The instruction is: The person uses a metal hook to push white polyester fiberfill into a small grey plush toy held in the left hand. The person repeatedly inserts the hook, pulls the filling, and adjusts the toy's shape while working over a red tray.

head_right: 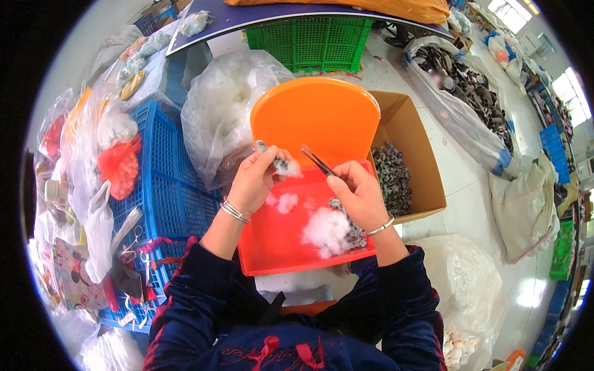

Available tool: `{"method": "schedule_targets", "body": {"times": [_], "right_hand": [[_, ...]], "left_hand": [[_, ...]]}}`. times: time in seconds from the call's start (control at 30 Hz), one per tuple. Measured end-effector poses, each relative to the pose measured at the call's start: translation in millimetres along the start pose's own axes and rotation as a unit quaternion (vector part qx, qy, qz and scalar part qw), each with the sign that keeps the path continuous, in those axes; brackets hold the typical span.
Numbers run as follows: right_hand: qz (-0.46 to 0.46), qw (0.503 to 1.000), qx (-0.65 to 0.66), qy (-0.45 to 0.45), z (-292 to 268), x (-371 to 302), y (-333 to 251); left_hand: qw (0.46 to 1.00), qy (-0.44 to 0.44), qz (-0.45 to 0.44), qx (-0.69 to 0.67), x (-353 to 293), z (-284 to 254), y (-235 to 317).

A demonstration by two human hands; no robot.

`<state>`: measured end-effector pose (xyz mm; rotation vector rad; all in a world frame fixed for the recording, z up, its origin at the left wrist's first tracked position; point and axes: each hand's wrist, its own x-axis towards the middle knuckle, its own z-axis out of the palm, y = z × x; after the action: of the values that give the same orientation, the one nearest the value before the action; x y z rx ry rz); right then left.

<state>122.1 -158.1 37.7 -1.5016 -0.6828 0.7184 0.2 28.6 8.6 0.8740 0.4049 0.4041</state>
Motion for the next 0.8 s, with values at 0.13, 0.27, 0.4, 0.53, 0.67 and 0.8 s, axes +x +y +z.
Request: {"method": "schedule_targets", "body": {"times": [0.13, 0.27, 0.4, 0.53, 0.67, 0.8], "right_hand": [[0.049, 0.999, 0.011, -0.001, 4, 4, -4], [0.128, 0.986, 0.078, -0.072, 10, 9, 3], [0.111, 0.981, 0.120, -0.107, 17, 10, 4], [0.067, 0.995, 0.050, -0.054, 12, 12, 14], [0.042, 0.996, 0.062, 0.048, -13, 23, 9], [0.019, 0.990, 0.100, 0.094, -38, 29, 9]], "left_hand": [[0.976, -0.150, -0.060, 0.146, -7, 2, -2], [0.933, -0.237, -0.128, 0.237, -15, 12, -11], [0.916, -0.271, -0.132, 0.265, -18, 17, -12], [0.927, -0.302, -0.141, 0.173, -18, 13, -21], [0.918, -0.343, -0.146, 0.138, -19, 11, -17], [0.904, -0.373, -0.143, 0.152, -17, 4, -16]]}}
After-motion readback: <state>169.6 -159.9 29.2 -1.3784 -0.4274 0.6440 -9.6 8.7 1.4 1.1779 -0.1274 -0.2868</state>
